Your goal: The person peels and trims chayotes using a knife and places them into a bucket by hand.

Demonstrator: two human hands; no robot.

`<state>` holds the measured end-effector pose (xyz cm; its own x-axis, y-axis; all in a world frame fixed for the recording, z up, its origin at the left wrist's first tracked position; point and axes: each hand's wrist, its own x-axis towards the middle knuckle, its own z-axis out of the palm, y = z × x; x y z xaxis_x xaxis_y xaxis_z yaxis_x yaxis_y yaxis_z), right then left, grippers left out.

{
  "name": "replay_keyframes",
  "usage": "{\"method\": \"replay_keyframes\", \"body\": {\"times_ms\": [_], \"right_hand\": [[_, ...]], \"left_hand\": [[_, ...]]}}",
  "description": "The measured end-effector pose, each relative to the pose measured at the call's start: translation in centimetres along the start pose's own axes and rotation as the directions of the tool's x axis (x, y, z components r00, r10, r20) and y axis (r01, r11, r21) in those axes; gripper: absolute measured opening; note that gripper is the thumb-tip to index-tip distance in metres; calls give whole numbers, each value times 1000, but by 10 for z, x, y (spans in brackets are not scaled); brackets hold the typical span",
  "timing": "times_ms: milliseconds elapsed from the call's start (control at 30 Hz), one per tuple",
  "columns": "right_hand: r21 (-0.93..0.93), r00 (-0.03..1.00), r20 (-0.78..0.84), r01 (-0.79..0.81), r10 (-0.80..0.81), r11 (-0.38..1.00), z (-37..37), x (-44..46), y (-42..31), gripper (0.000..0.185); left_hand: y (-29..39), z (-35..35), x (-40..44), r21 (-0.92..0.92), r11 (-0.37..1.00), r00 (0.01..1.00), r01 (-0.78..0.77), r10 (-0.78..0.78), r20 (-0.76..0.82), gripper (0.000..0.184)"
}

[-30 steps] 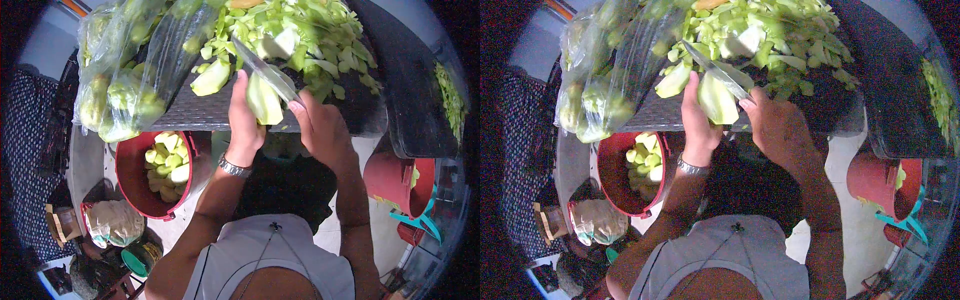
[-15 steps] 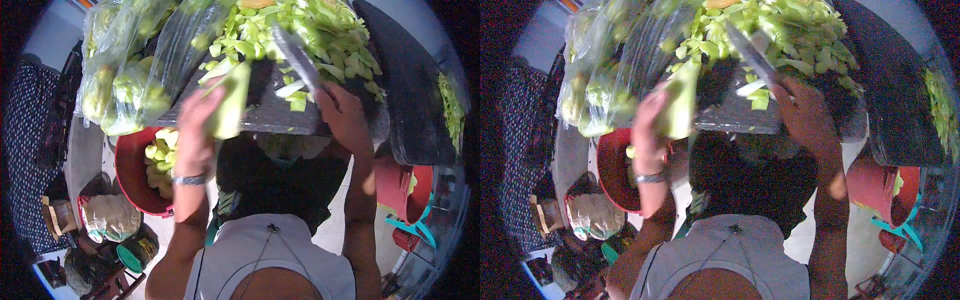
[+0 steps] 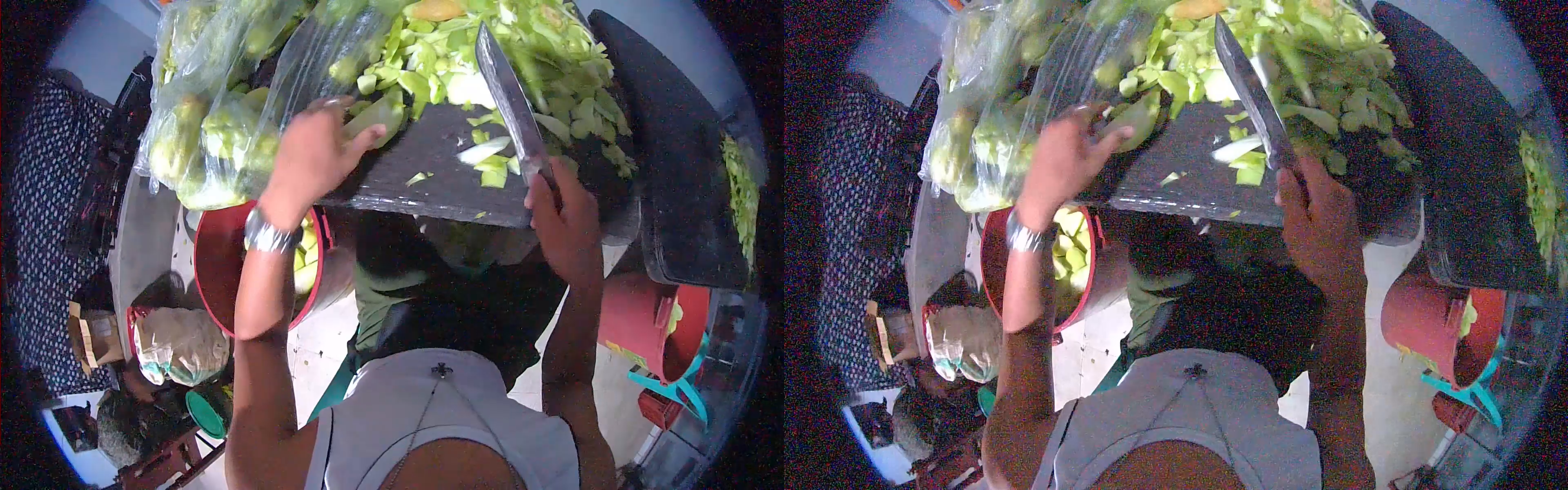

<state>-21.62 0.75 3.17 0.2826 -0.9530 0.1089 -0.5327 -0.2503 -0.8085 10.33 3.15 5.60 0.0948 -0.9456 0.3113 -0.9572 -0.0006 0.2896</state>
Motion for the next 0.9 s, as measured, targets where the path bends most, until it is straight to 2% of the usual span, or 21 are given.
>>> {"method": "replay_keyframes", "body": {"times_ms": [100,133,200,267,333,367,433,467,500,533,600,667,700,733,800,833,900], "right_hand": [[-62,999,-25,-25,24,998,-14,-15,1,22],[-78,998,-43,-38,35,996,-19,-19,2,22],[-122,995,-85,32,-42,992,-20,-27,12,19],[-140,996,-62,51,-60,989,-19,-30,17,18],[-129,999,29,22,-19,991,-14,-28,14,19],[-114,995,86,57,-47,992,-12,-25,12,19],[-82,973,204,131,-112,988,-10,-14,7,21],[-106,980,182,104,-84,989,-13,-9,10,22],[-130,986,160,79,-58,988,-19,-3,18,22],[-155,990,136,57,-35,986,-26,3,24,23],[-213,999,-42,-3,-6,977,-43,8,38,24],[-257,973,-231,-83,22,963,-55,8,46,25],[-154,974,-211,-112,78,982,-55,7,45,24],[-49,974,-183,-144,133,988,-53,5,43,24],[128,974,-103,-188,202,974,-48,-1,37,23],[198,975,-57,-200,215,960,-44,-5,32,22],[314,971,19,-232,238,921,-35,-15,23,20]], "left_hand": [[-2,30,38,136,991,974,-19,-12,227,58],[3,34,43,93,995,970,-27,4,244,59],[15,39,47,7,999,957,-38,34,288,60],[24,47,50,-97,995,957,-34,60,282,58],[33,50,51,-186,982,957,-26,78,278,56],[38,49,47,-375,926,960,48,61,273,53],[47,45,50,-537,841,916,67,162,368,60],[51,43,49,-610,787,888,90,214,407,64],[59,36,46,-576,796,871,186,137,471,64],[55,40,44,-638,702,829,317,122,546,67],[51,40,36,-743,538,841,399,109,530,60],[42,42,31,-789,395,825,471,119,552,67],[39,46,29,-803,320,818,503,126,562,71],[39,54,29,-852,53,825,520,225,518,69],[48,68,27,-726,-469,859,503,362,361,66],[55,72,22,-718,-553,902,423,331,277,60],[67,77,20,-570,-739,933,360,276,231,56]]}}
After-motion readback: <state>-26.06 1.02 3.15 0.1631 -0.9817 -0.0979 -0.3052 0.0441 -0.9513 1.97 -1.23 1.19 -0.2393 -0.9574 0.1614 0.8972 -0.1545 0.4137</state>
